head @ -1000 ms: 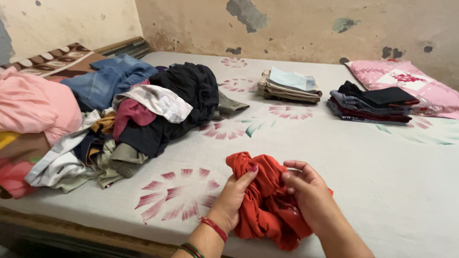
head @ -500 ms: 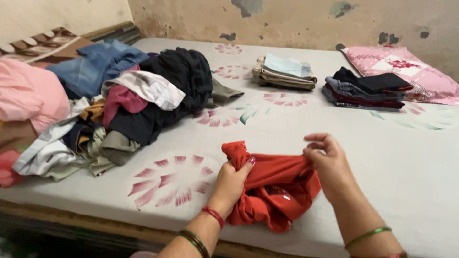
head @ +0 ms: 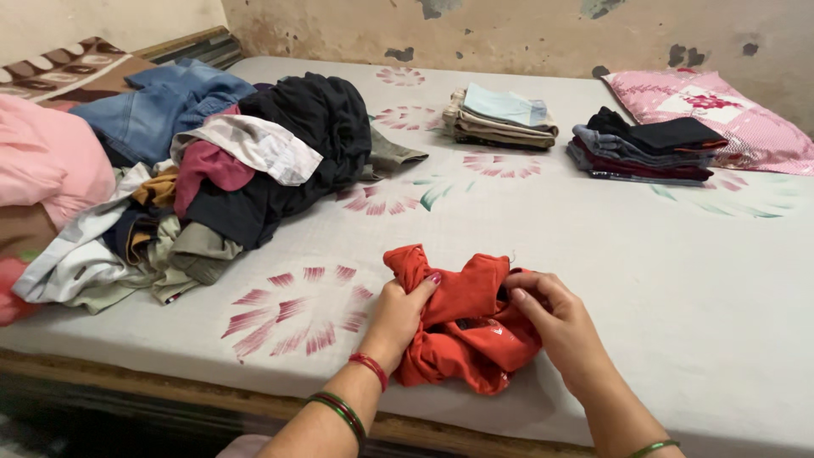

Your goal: The person folds a black and orange long-sleeved shirt and a red t-shirt on a bed. The person smooths the fabric, folds the sleeves and sides, and stacks the folded items with other clothes.

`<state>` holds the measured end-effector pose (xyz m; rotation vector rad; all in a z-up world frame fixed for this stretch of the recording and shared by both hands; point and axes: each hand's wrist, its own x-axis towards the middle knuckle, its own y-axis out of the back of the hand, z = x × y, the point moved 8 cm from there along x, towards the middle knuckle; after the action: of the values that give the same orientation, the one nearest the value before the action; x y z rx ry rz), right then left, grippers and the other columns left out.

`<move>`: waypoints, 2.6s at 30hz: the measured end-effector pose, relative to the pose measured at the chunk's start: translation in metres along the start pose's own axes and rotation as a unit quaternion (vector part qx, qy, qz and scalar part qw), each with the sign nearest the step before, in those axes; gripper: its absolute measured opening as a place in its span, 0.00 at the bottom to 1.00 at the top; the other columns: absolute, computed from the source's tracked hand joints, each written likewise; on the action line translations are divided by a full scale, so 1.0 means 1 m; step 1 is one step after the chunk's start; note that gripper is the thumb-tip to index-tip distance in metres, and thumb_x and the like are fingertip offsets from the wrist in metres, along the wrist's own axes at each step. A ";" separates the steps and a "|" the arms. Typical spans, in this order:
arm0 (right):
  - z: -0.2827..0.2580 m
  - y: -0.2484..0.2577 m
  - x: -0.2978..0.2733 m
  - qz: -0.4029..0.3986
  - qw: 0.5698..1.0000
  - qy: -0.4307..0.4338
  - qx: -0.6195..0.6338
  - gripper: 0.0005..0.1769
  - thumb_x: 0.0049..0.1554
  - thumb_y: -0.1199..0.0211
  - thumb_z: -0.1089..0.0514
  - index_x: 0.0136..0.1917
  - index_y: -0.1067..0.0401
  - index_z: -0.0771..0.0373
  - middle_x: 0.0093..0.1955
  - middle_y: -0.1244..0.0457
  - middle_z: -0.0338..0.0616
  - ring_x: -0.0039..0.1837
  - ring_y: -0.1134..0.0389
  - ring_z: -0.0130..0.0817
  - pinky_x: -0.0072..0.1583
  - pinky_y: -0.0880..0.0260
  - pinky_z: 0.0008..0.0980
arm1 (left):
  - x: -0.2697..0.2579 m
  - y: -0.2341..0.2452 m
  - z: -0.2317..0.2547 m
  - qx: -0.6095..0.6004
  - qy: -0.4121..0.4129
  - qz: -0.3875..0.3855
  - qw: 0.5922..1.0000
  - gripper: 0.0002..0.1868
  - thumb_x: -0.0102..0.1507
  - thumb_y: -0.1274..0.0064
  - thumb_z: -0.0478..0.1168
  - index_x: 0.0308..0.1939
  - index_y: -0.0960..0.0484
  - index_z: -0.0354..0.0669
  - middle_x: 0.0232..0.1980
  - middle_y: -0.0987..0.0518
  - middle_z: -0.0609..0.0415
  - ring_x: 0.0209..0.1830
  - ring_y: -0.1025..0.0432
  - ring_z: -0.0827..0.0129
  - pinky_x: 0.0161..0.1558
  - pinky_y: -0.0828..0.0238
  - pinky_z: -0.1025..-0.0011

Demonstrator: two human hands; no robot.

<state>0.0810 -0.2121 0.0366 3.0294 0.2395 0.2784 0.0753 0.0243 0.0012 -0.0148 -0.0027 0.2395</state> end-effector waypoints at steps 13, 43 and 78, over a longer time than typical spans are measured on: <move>-0.012 -0.021 0.001 -0.052 0.992 -0.110 -0.031 0.23 0.59 0.41 0.50 0.64 0.26 0.62 0.56 0.30 0.41 0.59 0.30 0.31 0.60 0.31 0.31 | -0.001 -0.004 0.003 -0.040 -0.022 -0.026 0.999 0.16 0.62 0.43 0.45 0.41 0.14 0.32 0.37 0.14 0.52 0.34 0.22 0.72 0.38 0.25 0.70; -0.016 0.020 0.052 0.057 0.997 0.012 -0.052 0.08 0.56 0.36 0.63 0.50 0.29 0.64 0.43 0.33 0.38 0.47 0.31 0.30 0.49 0.31 0.28 | 0.005 0.009 -0.016 -0.147 0.070 -0.030 0.986 0.37 0.64 0.50 0.64 0.55 0.20 0.30 0.55 0.17 0.49 0.52 0.25 0.68 0.55 0.27 0.65; -0.047 -0.088 0.066 -0.116 0.964 0.125 -0.205 0.24 0.62 0.44 0.45 0.66 0.30 0.58 0.62 0.33 0.50 0.64 0.32 0.40 0.63 0.34 0.35 | -0.010 -0.034 0.036 0.038 -0.205 -0.192 0.959 0.26 0.66 0.48 0.38 0.68 0.31 0.33 0.66 0.26 0.49 0.66 0.32 0.69 0.67 0.37 0.70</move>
<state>0.1231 -0.1108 0.0848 2.5255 0.4838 0.6072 0.0733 -0.0111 0.0379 0.1111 -0.4072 -0.1508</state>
